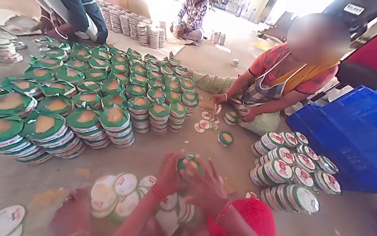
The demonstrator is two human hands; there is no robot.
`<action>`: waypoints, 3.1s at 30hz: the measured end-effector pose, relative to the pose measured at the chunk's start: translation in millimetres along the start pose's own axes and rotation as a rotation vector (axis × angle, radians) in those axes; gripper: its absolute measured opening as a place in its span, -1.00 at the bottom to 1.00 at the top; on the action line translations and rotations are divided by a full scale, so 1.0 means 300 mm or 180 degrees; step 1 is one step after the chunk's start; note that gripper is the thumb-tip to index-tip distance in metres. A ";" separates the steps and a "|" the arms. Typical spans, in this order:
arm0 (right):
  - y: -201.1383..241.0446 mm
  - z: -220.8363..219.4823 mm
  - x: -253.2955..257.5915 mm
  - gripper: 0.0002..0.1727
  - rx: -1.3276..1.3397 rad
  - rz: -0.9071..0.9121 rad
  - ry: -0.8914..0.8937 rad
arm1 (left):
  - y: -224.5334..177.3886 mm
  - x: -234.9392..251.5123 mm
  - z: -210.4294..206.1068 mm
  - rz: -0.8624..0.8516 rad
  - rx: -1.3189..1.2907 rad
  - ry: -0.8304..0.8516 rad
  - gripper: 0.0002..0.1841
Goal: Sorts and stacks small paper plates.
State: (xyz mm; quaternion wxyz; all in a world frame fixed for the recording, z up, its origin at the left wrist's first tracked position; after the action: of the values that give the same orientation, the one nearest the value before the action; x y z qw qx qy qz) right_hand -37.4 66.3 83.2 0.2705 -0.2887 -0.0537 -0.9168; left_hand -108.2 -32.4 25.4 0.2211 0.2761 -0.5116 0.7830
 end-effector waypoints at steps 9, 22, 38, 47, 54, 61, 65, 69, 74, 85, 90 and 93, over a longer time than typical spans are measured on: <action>0.013 -0.039 0.050 -0.17 0.0166 0.0043 0.0269 | 0.026 -0.004 -0.005 0.0369 -0.0330 0.0332 0.42; -0.172 -0.090 0.086 -0.06 0.0205 -0.0755 0.0485 | 0.045 -0.028 -0.015 0.0578 -0.0741 -0.0122 0.55; 0.045 -0.017 0.078 -0.23 0.0077 0.0191 0.0363 | 0.060 -0.032 -0.031 0.0961 -0.1094 0.0170 0.47; 0.131 -0.193 -0.259 -0.67 0.1741 -0.1384 0.1725 | 0.157 -0.026 0.025 0.1620 -0.0257 0.1575 0.50; 0.282 -0.491 -0.322 -0.41 0.0991 -0.0856 0.2569 | 0.237 0.019 0.151 0.2269 0.0183 0.1243 0.37; 0.201 -0.105 -0.111 -0.81 0.1326 -0.0926 0.0244 | 0.246 0.060 0.186 0.2077 -0.0656 0.0849 -0.35; -0.007 0.133 0.075 -0.84 0.1530 -0.1340 -0.0680 | 0.245 0.059 0.188 0.2461 -0.1034 0.0360 -0.57; -0.211 0.070 0.217 -0.79 0.1370 -0.1437 -0.0282 | 0.204 0.039 0.135 0.2794 -0.1329 0.0325 -0.55; -0.195 -0.100 0.237 -0.60 0.1086 -0.1126 0.1931 | 0.119 -0.004 0.043 0.2564 -0.1359 0.1327 -0.24; -0.114 -0.075 0.095 -0.63 0.1330 -0.0091 0.0615 | 0.049 -0.046 -0.045 0.1744 -0.1008 0.0891 0.28; -0.091 -0.104 0.046 -0.54 0.1187 0.0157 0.0511 | 0.047 -0.039 -0.032 0.1599 -0.0997 0.0883 0.28; -0.089 -0.114 0.024 -0.53 0.1120 0.0206 0.0629 | 0.047 -0.038 -0.032 0.1696 -0.0947 0.0982 0.30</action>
State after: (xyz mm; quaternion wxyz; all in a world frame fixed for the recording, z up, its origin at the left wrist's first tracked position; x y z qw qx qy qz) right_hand -73.5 76.9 60.3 0.3501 -0.1471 -0.1770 -0.9080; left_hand -110.6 -29.7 5.2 0.1215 -0.0243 -0.6349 0.7626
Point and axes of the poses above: each hand's wrist, its own x-axis towards the middle knuckle, its own z-axis out of the back of the hand, y = z × x, the point moved 9 cm from there along x, towards the middle knuckle, and after that the axes turned 13 degrees about -y, right-handed, at the moved point
